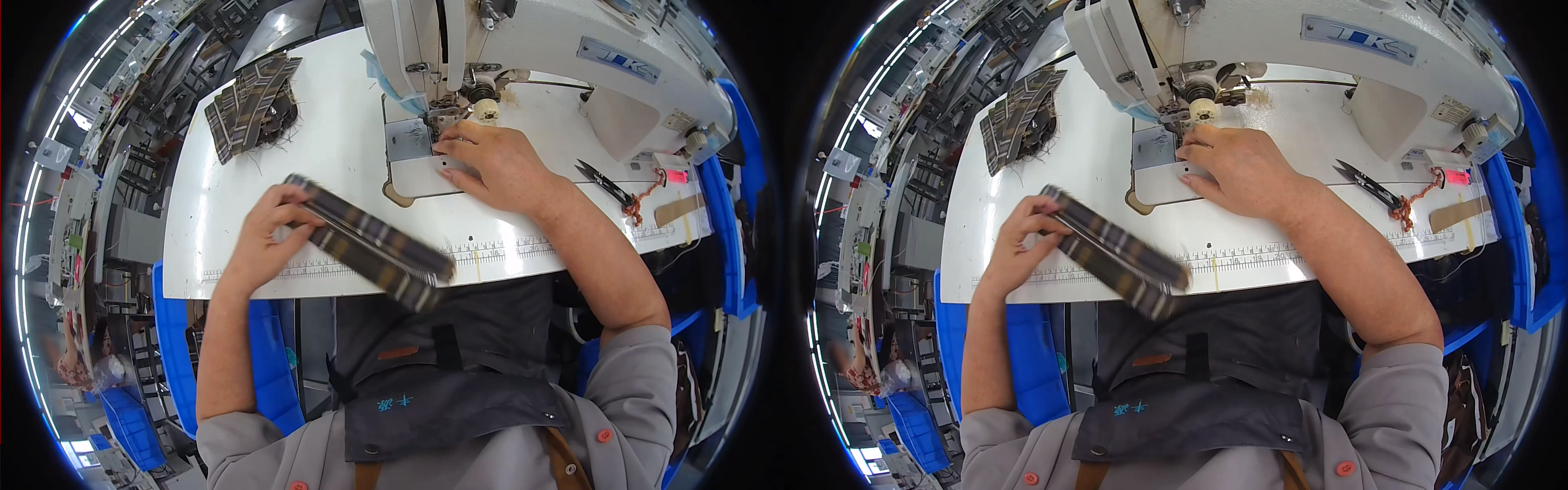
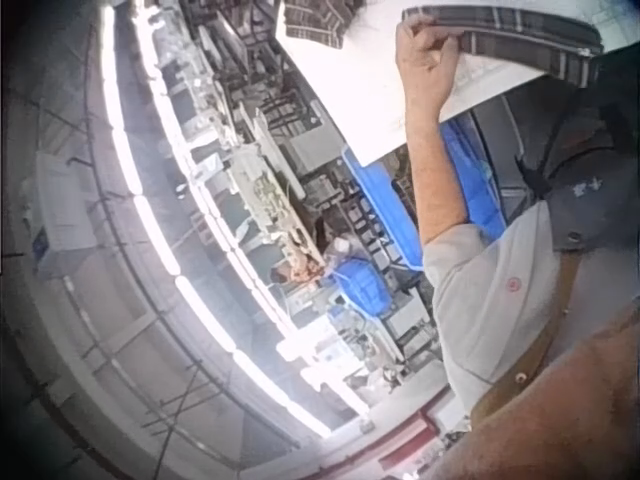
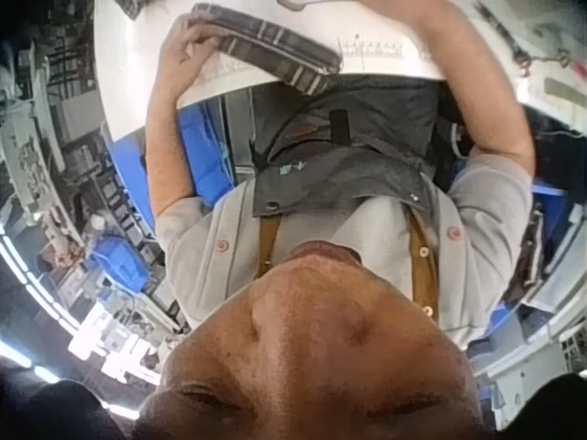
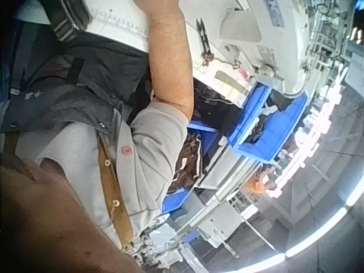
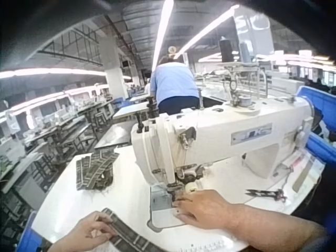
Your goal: Sewing together strips of patterned fabric using an industrial sewing machine.
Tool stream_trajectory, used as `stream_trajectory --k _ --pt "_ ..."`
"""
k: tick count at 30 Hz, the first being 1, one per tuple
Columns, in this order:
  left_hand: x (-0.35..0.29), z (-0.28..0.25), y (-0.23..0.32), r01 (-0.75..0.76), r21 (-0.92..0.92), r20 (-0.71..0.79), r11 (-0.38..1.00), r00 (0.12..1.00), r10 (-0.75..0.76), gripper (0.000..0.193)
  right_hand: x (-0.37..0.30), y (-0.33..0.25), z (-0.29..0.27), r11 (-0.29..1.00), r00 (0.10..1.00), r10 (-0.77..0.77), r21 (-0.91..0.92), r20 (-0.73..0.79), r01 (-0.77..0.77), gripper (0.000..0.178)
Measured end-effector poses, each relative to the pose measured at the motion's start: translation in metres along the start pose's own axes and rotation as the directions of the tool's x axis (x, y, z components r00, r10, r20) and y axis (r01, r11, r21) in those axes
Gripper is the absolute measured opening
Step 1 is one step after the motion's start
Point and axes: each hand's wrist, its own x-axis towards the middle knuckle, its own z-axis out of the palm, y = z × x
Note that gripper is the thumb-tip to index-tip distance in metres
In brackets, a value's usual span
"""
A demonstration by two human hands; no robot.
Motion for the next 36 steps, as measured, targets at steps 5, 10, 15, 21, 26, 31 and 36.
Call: stream_trajectory --k 5,10,15,21,26,31,36 --pt "0.060 0.063 0.030 -0.214 -0.071 0.086 0.974 0.972 0.220 0.034 0.000 0.001 -0.001 0.999 0.999 -0.028 0.019 -0.015 0.029 0.030" --pt "0.095 0.080 0.040 -0.287 -0.065 0.042 0.956 0.956 0.290 0.058 0.000 0.001 -0.005 0.998 0.998 -0.050 0.043 0.033 0.049 0.034" --pt "0.109 0.079 0.028 -0.308 0.012 0.137 0.951 0.943 0.304 0.078 0.000 0.001 -0.006 0.998 0.998 -0.059 -0.003 0.002 0.059 0.036" --pt "0.116 0.082 0.029 -0.319 -0.006 0.125 0.948 0.940 0.317 0.079 0.002 0.001 -0.009 1.000 1.000 -0.008 -0.024 0.014 0.009 0.037" --pt "0.118 0.081 0.029 -0.278 -0.051 0.124 0.959 0.951 0.282 0.077 0.004 -0.002 -0.010 0.999 0.999 0.034 -0.023 0.040 -0.033 0.037" --pt "0.116 0.082 0.029 -0.265 -0.027 0.133 0.964 0.955 0.266 0.076 0.002 0.000 -0.006 1.000 1.000 -0.001 -0.009 0.020 0.001 0.038" --pt "0.113 0.079 0.032 -0.453 0.389 0.128 0.802 0.889 0.440 0.078 0.001 0.000 -0.008 1.000 1.000 -0.004 -0.028 0.028 0.005 0.046"
